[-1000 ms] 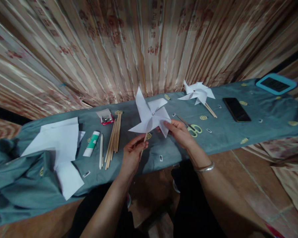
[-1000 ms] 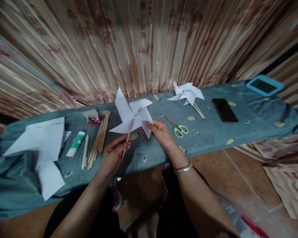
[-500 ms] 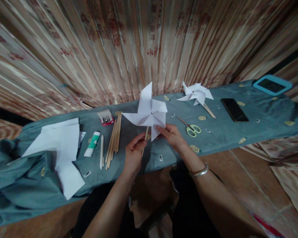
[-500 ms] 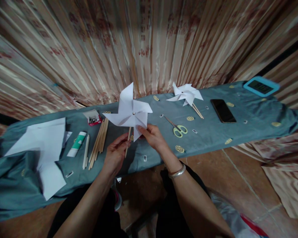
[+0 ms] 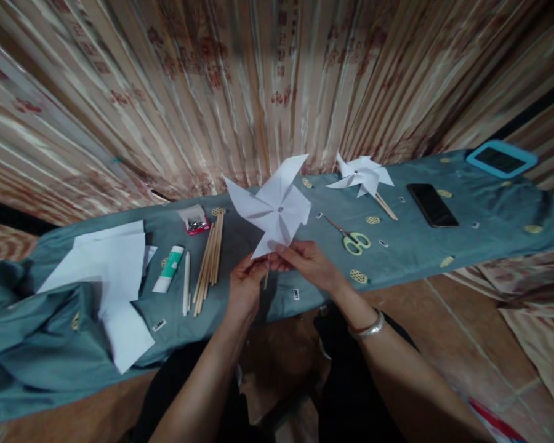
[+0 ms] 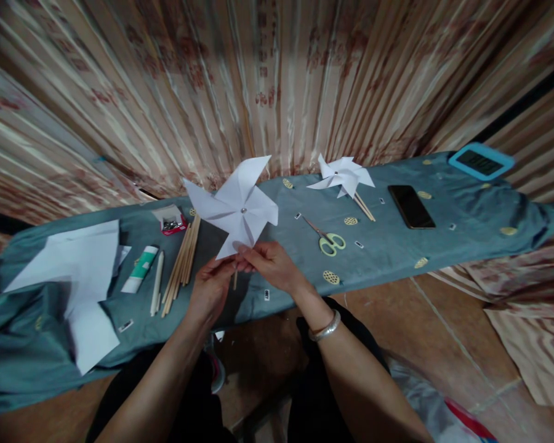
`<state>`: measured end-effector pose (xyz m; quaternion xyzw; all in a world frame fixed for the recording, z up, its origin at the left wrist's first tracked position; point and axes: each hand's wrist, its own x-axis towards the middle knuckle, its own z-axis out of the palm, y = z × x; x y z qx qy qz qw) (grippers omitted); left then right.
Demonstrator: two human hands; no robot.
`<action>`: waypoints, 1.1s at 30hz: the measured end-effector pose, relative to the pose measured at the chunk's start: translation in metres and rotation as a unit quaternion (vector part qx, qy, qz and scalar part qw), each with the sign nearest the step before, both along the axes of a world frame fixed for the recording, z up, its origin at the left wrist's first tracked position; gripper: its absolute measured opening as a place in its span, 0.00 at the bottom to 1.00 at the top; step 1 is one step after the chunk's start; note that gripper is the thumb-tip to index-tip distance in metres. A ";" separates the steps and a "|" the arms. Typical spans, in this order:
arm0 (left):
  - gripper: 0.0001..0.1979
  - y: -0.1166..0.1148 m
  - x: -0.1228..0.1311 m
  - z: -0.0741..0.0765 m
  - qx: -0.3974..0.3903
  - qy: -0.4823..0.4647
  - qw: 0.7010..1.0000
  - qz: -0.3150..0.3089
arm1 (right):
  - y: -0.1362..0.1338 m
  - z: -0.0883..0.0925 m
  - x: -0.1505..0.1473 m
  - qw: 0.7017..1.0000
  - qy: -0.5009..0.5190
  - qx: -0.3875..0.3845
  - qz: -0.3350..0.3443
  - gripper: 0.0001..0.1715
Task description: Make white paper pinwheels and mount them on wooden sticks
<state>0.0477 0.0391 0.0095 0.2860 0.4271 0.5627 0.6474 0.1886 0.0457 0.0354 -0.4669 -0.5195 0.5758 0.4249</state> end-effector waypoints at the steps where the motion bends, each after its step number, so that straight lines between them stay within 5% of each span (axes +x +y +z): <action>1: 0.12 0.000 0.000 0.000 -0.004 0.005 1.000 0.004 | -0.002 0.001 0.001 1.000 -0.014 0.004 0.006 0.34; 6: 0.12 0.003 -0.004 0.001 -0.004 0.037 0.999 0.019 | -0.010 0.010 0.020 0.997 -0.052 0.035 -0.033 0.32; 11: 0.12 0.002 -0.008 0.002 0.004 0.041 0.999 0.001 | -0.003 0.018 0.050 0.948 -0.016 0.117 -0.297 0.26; 13: 0.12 0.001 -0.009 0.002 0.001 0.040 0.999 -0.008 | 0.003 0.017 0.058 0.929 -0.008 0.126 -0.348 0.23; 22: 0.13 0.001 -0.009 0.005 0.001 0.033 0.999 -0.011 | 0.014 0.009 0.052 0.958 0.033 0.091 -0.270 0.16; 33: 0.14 0.007 -0.010 0.000 0.016 0.056 0.998 0.012 | 0.008 0.009 0.034 0.971 -0.016 0.081 -0.225 0.20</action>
